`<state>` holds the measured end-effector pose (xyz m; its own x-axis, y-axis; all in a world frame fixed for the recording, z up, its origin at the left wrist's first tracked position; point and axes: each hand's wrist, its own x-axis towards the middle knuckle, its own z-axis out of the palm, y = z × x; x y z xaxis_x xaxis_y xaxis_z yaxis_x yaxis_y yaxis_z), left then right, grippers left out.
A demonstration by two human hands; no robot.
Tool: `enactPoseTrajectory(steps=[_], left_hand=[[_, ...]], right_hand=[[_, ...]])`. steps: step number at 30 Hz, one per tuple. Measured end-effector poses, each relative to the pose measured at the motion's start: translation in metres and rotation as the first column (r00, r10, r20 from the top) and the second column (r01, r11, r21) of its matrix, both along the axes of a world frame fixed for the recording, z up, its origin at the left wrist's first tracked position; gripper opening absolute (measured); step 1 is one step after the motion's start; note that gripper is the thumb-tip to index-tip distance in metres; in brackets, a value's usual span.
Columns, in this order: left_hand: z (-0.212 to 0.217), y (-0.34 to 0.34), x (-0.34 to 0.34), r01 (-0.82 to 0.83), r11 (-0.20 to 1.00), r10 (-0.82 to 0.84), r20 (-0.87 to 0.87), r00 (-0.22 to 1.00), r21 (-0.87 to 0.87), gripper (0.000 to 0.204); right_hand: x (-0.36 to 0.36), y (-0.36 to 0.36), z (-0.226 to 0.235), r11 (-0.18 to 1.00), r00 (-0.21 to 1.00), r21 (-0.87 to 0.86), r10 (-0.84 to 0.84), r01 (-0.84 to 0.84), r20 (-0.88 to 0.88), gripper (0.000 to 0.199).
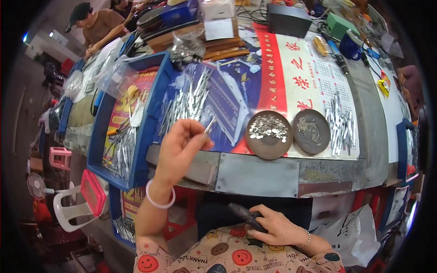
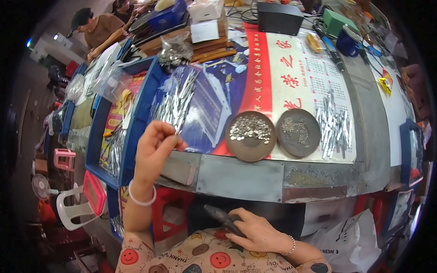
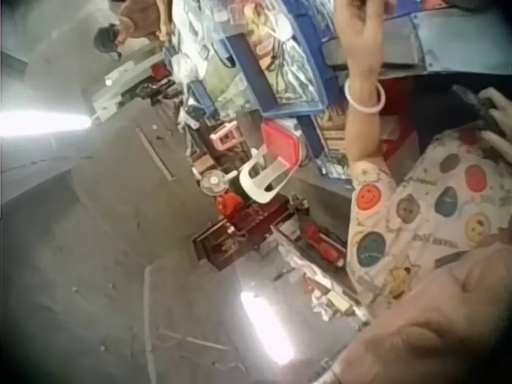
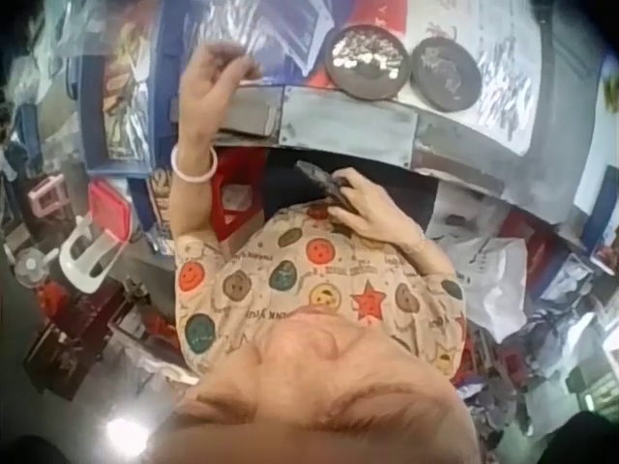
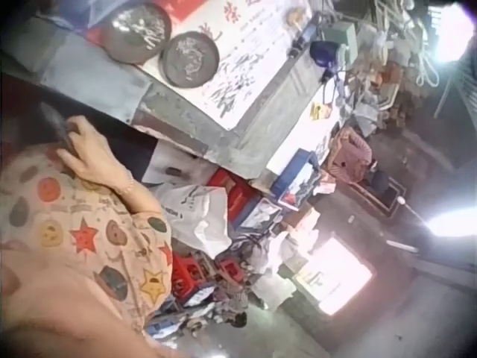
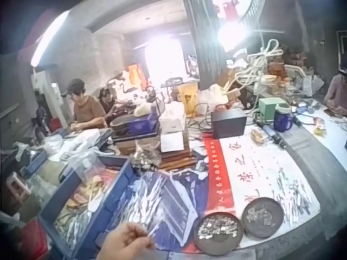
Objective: Using pliers to process or assemble small metal pins at a workbench.
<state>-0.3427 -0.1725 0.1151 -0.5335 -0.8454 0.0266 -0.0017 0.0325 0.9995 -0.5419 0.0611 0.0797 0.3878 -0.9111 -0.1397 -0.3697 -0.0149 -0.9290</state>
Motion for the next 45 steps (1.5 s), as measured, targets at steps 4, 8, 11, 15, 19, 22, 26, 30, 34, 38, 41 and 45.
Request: enactPoseTrajectory(steps=[4, 8, 11, 15, 19, 22, 26, 30, 34, 38, 41, 45], left_hand=[[-0.014, 0.051, 0.037, -0.126, 0.992, 0.125, -0.096, 0.987, -0.003, 0.032], [-0.041, 0.07, 0.046, -0.103, 0.995, 0.1, -0.246, 0.964, -0.001, 0.019], [-0.054, 0.074, 0.043, -0.064, 0.995, 0.041, -0.269, 0.962, -0.081, 0.011], [-0.058, 0.075, 0.037, -0.076, 0.98, 0.022, -0.275, 0.961, -0.186, 0.008], [-0.058, 0.074, 0.036, -0.097, 0.96, -0.001, -0.352, 0.936, -0.263, 0.009], [-0.059, 0.071, 0.036, -0.122, 0.948, 0.008, -0.362, 0.932, -0.293, 0.01], [-0.069, 0.062, 0.03, -0.093, 0.916, -0.041, -0.322, 0.946, -0.39, 0.01], [-0.069, 0.068, 0.032, -0.105, 0.965, -0.006, -0.424, 0.905, -0.238, 0.01], [-0.068, 0.059, 0.027, -0.137, 0.926, 0.0, -0.364, 0.931, -0.351, 0.011], [-0.068, 0.059, 0.028, -0.1, 0.942, -0.025, -0.362, 0.932, -0.321, 0.011], [-0.067, 0.058, 0.025, -0.113, 0.93, -0.02, -0.355, 0.935, -0.351, 0.011], [-0.066, 0.06, 0.029, -0.12, 0.933, -0.017, -0.375, 0.927, -0.34, 0.011]], right_hand=[[0.011, -0.013, 0.013, 0.988, 0.99, -0.096, -0.117, 0.125, 0.08, 0.021], [0.016, -0.027, 0.024, 0.985, 0.993, -0.137, -0.112, 0.108, -0.021, 0.021], [0.021, -0.036, 0.035, 0.978, 0.988, -0.181, -0.122, 0.104, -0.094, 0.022], [0.022, -0.047, 0.048, 0.965, 0.966, -0.254, -0.128, 0.068, -0.226, 0.029], [0.021, -0.068, 0.073, 0.903, 0.924, -0.429, -0.168, 0.005, -0.344, 0.029], [0.018, -0.072, 0.11, 0.833, 0.902, -0.544, -0.155, -0.1, -0.403, 0.029], [0.032, -0.088, 0.11, 0.82, 0.864, -0.54, -0.121, -0.191, -0.489, 0.025], [0.027, -0.089, 0.117, 0.709, 0.882, -0.695, -0.245, -0.119, -0.402, 0.032], [0.035, -0.1, 0.1, 0.839, 0.81, -0.517, -0.18, -0.169, -0.558, 0.028], [0.03, -0.099, 0.113, 0.81, 0.844, -0.566, -0.19, -0.154, -0.502, 0.029], [0.035, -0.099, 0.116, 0.841, 0.795, -0.509, -0.177, -0.184, -0.58, 0.026], [0.031, -0.1, 0.11, 0.917, 0.827, -0.374, -0.1, -0.139, -0.554, 0.027]])
